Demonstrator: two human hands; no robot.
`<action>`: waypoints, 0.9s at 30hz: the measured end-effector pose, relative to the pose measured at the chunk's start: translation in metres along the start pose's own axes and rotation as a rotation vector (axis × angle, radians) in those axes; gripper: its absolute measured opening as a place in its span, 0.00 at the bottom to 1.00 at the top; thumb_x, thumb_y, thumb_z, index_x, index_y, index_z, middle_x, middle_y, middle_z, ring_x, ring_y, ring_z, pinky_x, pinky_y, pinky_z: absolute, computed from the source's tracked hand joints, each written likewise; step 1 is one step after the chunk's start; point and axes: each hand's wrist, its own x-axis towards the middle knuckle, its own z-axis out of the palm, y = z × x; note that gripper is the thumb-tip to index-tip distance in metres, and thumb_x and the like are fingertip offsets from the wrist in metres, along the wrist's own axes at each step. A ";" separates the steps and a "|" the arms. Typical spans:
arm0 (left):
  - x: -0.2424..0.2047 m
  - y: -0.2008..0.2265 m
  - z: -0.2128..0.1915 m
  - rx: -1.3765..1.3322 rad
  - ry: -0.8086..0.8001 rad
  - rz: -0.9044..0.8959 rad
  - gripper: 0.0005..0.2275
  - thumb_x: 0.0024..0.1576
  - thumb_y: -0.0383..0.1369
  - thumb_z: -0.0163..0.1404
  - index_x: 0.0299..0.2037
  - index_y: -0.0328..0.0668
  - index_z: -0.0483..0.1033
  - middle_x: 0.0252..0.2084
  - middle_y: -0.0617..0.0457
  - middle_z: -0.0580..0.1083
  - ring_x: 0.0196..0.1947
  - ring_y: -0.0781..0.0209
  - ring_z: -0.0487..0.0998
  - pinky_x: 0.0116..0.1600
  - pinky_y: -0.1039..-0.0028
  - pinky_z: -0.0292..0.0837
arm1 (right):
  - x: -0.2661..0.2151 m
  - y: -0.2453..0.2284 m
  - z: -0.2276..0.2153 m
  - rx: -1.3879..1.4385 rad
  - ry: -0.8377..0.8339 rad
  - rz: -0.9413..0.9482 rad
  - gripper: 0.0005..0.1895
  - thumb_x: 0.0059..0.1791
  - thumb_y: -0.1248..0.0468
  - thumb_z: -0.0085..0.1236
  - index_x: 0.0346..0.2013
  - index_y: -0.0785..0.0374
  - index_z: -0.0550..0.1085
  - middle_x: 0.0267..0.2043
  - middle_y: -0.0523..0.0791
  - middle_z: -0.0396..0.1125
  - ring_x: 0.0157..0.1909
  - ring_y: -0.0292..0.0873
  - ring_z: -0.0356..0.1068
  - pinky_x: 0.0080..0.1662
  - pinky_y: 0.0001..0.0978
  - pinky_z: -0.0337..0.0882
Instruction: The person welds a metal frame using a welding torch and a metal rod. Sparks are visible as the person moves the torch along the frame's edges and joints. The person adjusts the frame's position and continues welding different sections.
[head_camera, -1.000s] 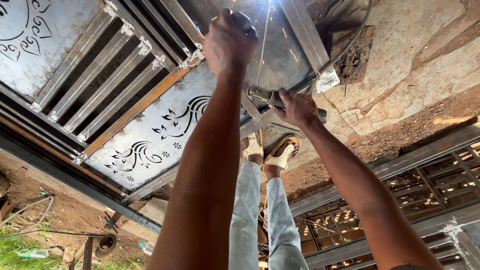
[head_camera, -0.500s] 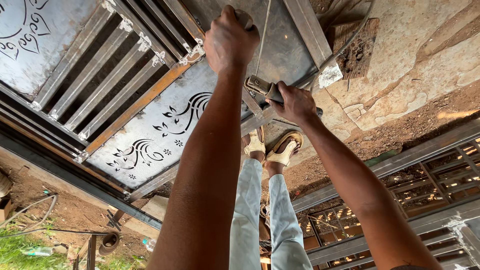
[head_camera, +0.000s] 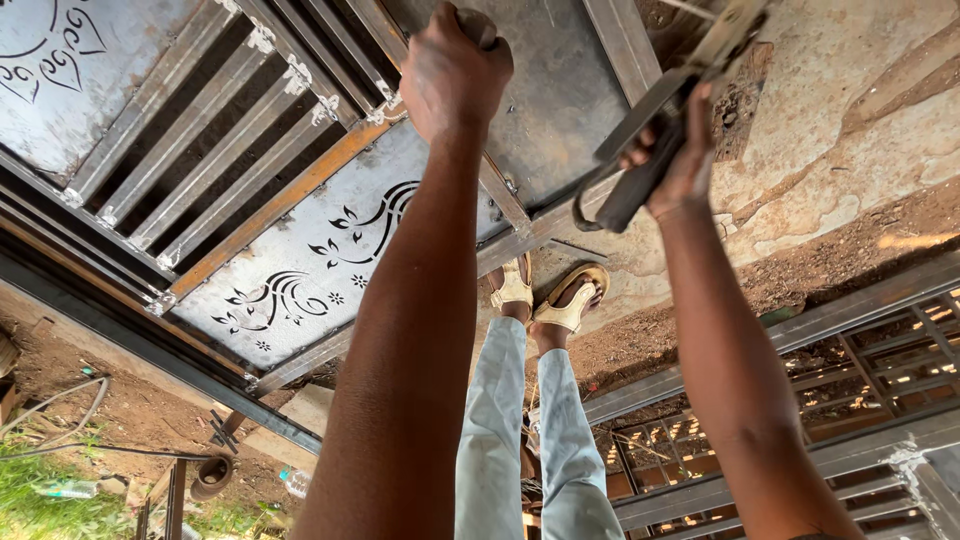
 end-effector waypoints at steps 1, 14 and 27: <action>0.000 -0.001 0.001 -0.007 -0.004 0.010 0.04 0.46 0.35 0.57 0.31 0.50 0.80 0.30 0.49 0.81 0.30 0.48 0.84 0.36 0.58 0.80 | 0.001 -0.013 0.003 -0.050 0.047 0.015 0.25 0.55 0.42 0.56 0.36 0.62 0.69 0.23 0.43 0.66 0.20 0.37 0.67 0.25 0.30 0.74; 0.005 -0.016 0.019 -0.037 -0.030 -0.010 0.09 0.47 0.36 0.57 0.37 0.48 0.78 0.33 0.50 0.82 0.27 0.57 0.86 0.32 0.65 0.82 | -0.019 0.017 -0.021 -2.076 -0.573 -0.295 0.24 0.50 0.46 0.64 0.45 0.61 0.69 0.32 0.50 0.75 0.22 0.43 0.74 0.25 0.37 0.76; 0.000 0.000 0.007 0.025 -0.174 -0.112 0.10 0.43 0.39 0.57 0.32 0.49 0.81 0.32 0.46 0.82 0.35 0.46 0.84 0.43 0.61 0.81 | -0.021 0.041 -0.022 -2.083 -0.422 -0.165 0.30 0.48 0.46 0.66 0.52 0.64 0.69 0.31 0.54 0.74 0.31 0.56 0.77 0.35 0.50 0.77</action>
